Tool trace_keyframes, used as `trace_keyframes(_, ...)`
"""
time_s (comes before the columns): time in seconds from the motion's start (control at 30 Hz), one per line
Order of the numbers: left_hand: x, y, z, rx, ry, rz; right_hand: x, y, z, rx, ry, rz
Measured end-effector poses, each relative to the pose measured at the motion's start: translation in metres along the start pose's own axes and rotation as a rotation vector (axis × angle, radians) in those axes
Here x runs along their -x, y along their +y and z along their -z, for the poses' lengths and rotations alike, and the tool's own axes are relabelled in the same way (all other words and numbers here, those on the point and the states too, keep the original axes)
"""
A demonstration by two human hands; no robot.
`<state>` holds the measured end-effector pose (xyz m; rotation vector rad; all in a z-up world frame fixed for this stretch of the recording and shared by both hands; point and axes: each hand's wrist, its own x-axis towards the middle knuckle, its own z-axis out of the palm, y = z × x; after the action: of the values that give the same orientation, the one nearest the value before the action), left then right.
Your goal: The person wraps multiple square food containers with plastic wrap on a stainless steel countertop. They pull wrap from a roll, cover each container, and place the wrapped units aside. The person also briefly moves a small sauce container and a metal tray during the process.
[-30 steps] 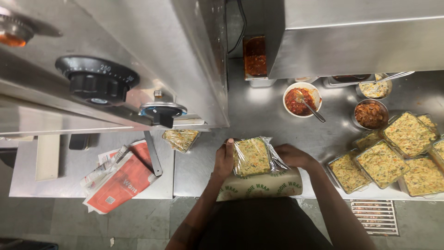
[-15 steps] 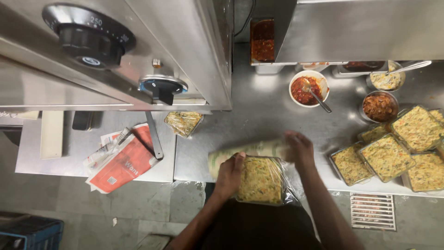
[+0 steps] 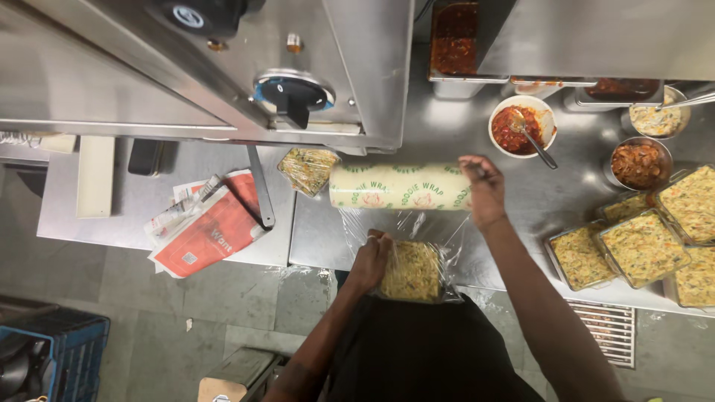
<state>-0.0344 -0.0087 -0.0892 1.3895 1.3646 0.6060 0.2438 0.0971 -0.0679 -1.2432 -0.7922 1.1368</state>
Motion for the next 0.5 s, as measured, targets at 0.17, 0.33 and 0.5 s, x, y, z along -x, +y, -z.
trace_keyframes(0.17,-0.026,-0.027,0.003,-0.179,0.051,0.001,0.039,-0.073,0.019,-0.119,0.078,-0.128)
trace_keyframes(0.33,-0.070,0.022,0.044,0.151,0.017,0.138,0.156,-0.126,0.050,0.555,-0.141,0.204)
trace_keyframes(0.5,-0.092,0.074,0.063,0.191,0.112,0.159,0.175,-0.085,0.060,0.273,0.037,-0.427)
